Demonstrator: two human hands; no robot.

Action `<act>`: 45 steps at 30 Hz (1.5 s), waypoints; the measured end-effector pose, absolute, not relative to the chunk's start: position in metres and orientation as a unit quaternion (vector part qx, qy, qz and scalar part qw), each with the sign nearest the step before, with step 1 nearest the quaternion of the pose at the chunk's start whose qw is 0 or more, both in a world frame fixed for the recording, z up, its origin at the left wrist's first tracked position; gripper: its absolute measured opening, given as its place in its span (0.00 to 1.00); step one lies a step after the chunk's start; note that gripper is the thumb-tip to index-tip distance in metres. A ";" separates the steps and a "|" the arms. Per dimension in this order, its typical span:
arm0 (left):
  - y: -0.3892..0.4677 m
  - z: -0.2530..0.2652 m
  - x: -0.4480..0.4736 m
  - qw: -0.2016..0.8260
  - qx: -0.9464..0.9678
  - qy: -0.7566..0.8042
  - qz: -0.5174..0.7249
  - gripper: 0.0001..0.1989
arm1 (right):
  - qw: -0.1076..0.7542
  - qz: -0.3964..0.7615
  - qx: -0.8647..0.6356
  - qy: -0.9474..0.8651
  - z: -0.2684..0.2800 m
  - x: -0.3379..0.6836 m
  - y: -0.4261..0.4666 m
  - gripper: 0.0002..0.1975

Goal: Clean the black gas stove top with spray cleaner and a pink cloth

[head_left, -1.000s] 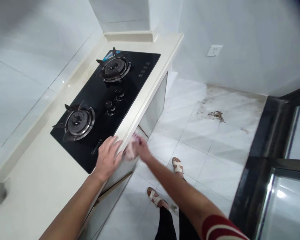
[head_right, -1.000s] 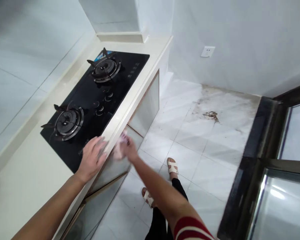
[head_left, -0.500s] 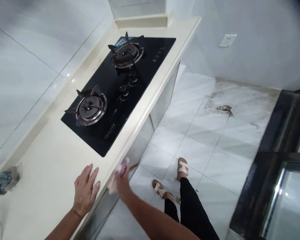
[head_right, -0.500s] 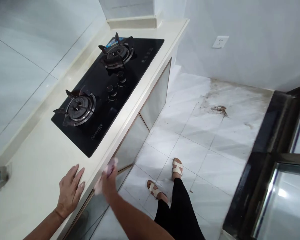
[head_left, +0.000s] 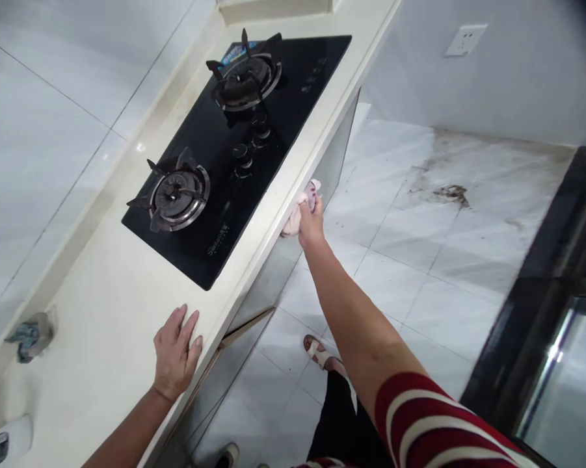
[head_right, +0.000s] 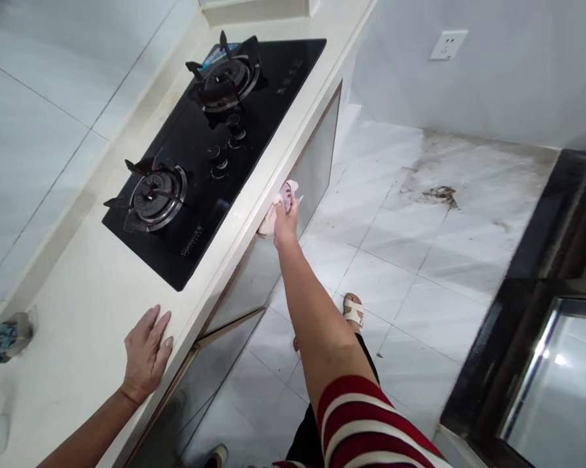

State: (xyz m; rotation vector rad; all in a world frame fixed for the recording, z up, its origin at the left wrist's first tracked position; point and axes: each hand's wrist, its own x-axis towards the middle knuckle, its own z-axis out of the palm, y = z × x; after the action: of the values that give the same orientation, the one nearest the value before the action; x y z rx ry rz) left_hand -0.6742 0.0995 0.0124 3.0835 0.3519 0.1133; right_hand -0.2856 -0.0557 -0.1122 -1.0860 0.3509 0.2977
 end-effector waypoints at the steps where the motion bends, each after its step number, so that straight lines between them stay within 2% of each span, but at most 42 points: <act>1: 0.099 0.012 -0.674 0.020 0.992 0.115 0.037 0.31 | 0.828 0.128 -0.519 0.168 -0.110 -0.294 -0.051 0.33; 5: 0.099 0.011 -0.676 0.028 0.992 0.121 0.036 0.30 | 0.789 0.213 -0.541 0.198 -0.093 -0.425 -0.034 0.32; 8: 0.098 0.010 -0.677 0.028 0.991 0.122 0.038 0.30 | 0.774 0.306 -0.521 0.190 -0.079 -0.543 -0.032 0.26; 10: 0.098 0.011 -0.677 0.025 0.991 0.122 0.038 0.30 | 0.769 0.357 -0.500 0.177 -0.078 -0.582 -0.035 0.23; 13: 0.097 0.010 -0.678 0.022 0.992 0.120 0.035 0.29 | 0.771 0.376 -0.484 0.175 -0.089 -0.565 -0.041 0.23; 18: 0.096 0.009 -0.678 0.030 0.991 0.120 0.043 0.28 | 0.795 0.302 -0.489 0.194 -0.108 -0.473 -0.043 0.26; 21: 0.095 0.009 -0.677 0.035 0.990 0.125 0.049 0.27 | 0.789 0.275 -0.523 0.171 -0.108 -0.482 -0.041 0.27; 28: 0.094 0.010 -0.677 0.030 0.991 0.126 0.040 0.25 | 0.659 0.443 -0.607 -0.035 -0.110 -0.619 -0.057 0.24; 37: 0.091 0.005 -0.677 0.046 0.987 0.138 0.066 0.22 | 0.479 0.539 -0.659 -0.215 -0.129 -0.635 -0.108 0.24; 41: 0.089 0.002 -0.673 0.067 0.982 0.152 0.088 0.20 | 0.444 0.579 -0.642 -0.236 -0.127 -0.665 -0.144 0.24; 45: 0.052 0.004 -0.691 0.151 0.941 0.225 0.201 0.19 | 0.441 0.589 -0.645 -0.208 -0.118 -0.653 -0.177 0.22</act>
State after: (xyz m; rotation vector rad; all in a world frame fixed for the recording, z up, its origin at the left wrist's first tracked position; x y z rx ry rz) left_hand -0.6907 0.0520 0.0044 2.7037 0.6457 0.5770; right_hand -0.6526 -0.1767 -0.1185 -1.5997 -0.5160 1.4611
